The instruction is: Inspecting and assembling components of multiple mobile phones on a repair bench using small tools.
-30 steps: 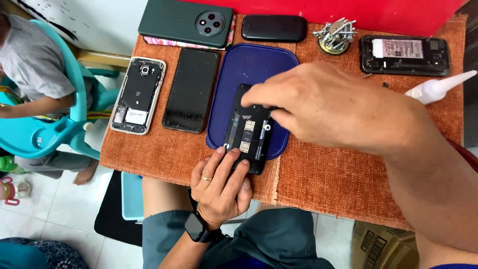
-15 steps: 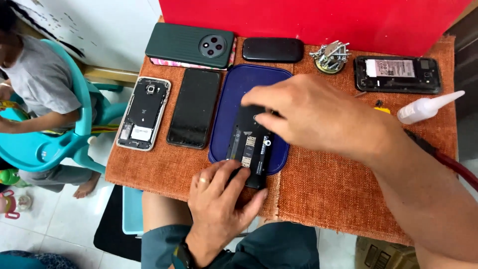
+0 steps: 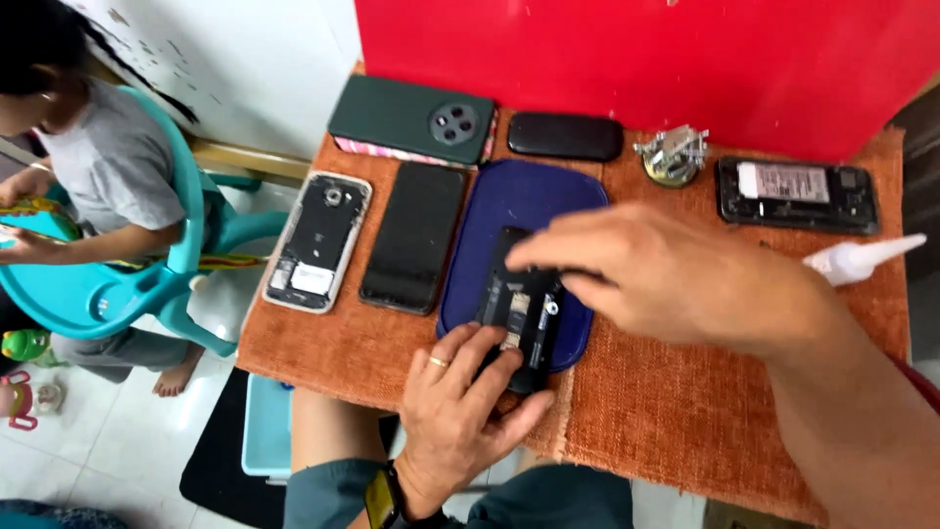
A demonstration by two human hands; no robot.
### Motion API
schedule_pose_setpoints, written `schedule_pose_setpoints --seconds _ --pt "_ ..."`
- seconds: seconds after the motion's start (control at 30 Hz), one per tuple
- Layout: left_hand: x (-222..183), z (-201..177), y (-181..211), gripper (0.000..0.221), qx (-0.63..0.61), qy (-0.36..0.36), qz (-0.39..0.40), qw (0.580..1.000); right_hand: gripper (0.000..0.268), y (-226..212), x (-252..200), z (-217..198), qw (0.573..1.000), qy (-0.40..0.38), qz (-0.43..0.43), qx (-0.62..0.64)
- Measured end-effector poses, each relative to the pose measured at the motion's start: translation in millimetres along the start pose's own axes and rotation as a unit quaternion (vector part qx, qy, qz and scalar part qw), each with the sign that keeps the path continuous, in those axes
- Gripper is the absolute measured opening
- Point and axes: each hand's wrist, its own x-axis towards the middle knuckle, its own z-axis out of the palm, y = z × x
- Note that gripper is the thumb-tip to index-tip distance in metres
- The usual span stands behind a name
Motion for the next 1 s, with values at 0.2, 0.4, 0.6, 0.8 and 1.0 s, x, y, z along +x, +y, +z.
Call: schedule_pose_setpoints --seconds 0.2,0.4,0.6,0.8,1.0 --pt "-1.3 2.0 -0.9 0.035 -0.001 0.006 0.005 1.0 0.035 3.1 3.3 10.9 0.996 0.051 0.051 -0.048" --pt "-0.2 1.0 0.2 0.034 0.006 0.011 0.01 1.0 0.04 -2.3 0.6 8.4 0.995 0.061 0.049 -0.064" --pt "-5.4 3.6 3.2 0.032 0.015 0.015 0.005 1.0 0.03 -7.4 -3.0 12.0 0.999 0.028 0.006 -0.043" --pt "-1.2 4.1 3.0 0.031 0.017 0.022 0.01 1.0 0.029 0.2 -1.9 14.9 0.995 0.067 -0.007 -0.067" --pt "-5.0 3.7 2.4 0.03 0.022 0.015 0.005 1.0 0.039 -8.0 -2.4 12.6 0.998 0.025 -0.037 -0.042"
